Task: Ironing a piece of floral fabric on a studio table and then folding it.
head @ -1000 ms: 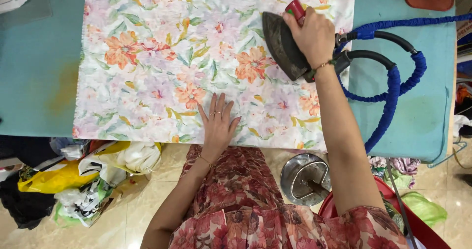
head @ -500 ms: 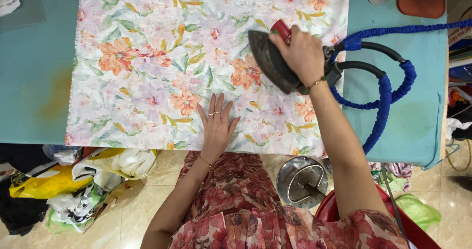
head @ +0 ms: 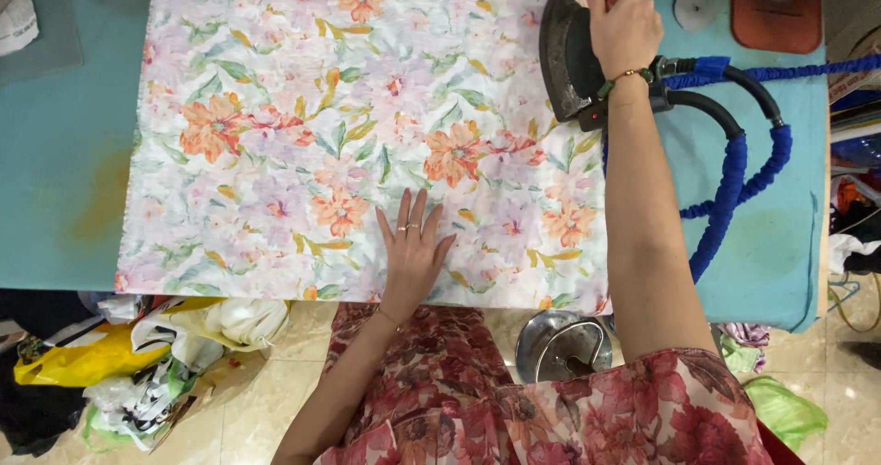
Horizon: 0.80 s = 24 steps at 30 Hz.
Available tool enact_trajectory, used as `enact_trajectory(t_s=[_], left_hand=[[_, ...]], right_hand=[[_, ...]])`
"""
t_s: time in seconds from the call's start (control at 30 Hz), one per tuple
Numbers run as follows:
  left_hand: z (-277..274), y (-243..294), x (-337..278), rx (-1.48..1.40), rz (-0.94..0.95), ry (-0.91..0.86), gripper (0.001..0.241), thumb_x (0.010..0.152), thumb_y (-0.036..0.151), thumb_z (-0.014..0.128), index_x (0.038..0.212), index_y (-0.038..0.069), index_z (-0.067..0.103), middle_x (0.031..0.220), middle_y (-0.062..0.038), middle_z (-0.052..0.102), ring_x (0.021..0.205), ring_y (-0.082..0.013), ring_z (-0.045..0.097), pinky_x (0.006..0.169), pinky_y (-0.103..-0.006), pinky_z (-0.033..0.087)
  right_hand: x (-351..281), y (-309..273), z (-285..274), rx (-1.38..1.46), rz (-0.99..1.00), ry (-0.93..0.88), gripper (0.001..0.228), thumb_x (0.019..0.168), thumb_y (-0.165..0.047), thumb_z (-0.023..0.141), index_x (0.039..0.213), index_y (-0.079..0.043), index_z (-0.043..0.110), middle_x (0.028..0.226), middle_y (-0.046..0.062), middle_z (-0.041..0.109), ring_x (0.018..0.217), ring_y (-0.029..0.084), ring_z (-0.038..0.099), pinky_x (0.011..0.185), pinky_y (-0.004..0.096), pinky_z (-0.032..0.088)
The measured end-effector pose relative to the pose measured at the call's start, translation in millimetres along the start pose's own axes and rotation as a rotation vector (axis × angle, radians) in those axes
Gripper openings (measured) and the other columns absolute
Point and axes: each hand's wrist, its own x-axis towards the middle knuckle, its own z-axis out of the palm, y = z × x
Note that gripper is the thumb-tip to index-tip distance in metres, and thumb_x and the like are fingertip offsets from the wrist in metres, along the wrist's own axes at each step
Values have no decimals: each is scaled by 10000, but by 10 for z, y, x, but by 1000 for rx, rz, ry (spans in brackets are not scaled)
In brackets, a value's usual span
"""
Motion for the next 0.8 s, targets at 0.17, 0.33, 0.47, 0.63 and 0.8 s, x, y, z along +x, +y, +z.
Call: enact_trajectory(t_s=[0.17,0.33,0.47,0.63,0.8], left_hand=[[-20,107,-65,-10,53,-43,510,983,331,660,1379,20,580,1593,-195,396,1541,-376,270,1211,-728,128],[66,154,-133,-99,90,-112,532,953,322,675,1377,19,573,1601,-193,370,1537,-374,255,1201,-733,113],[140,111,-99,-128,133,-123,531,962,325,680,1395,36,571,1618,-168,362,1545,-351,252,1218,-724,96],[117,-28,-63,-173,199,-149,548,951,338,689,1405,58,560,1625,-157,356,1554,-346,240,1234,-719,78],[14,-402,-17,-146,189,-102,545,967,363,682,1414,77,560,1656,-158,315,1566,-338,215,1229,-703,29]], right_hand=[[53,130,-186,39,95,-108,698,1023,-642,675,821,26,709,786,273,702,759,479,696,687,551,560],[-132,23,-376,14,134,-147,711,1028,-660,663,819,18,700,783,264,704,761,471,700,678,532,565],[-414,-296,-760,-55,51,-172,659,1028,-649,652,855,-14,691,748,239,704,691,449,700,598,536,548],[-880,-882,-1536,23,29,-364,638,1051,-635,603,905,-17,660,718,215,690,661,417,701,594,520,547],[-1331,-1414,-2173,29,-47,-432,629,1006,-642,593,913,-23,641,635,181,668,587,369,690,577,471,555]])
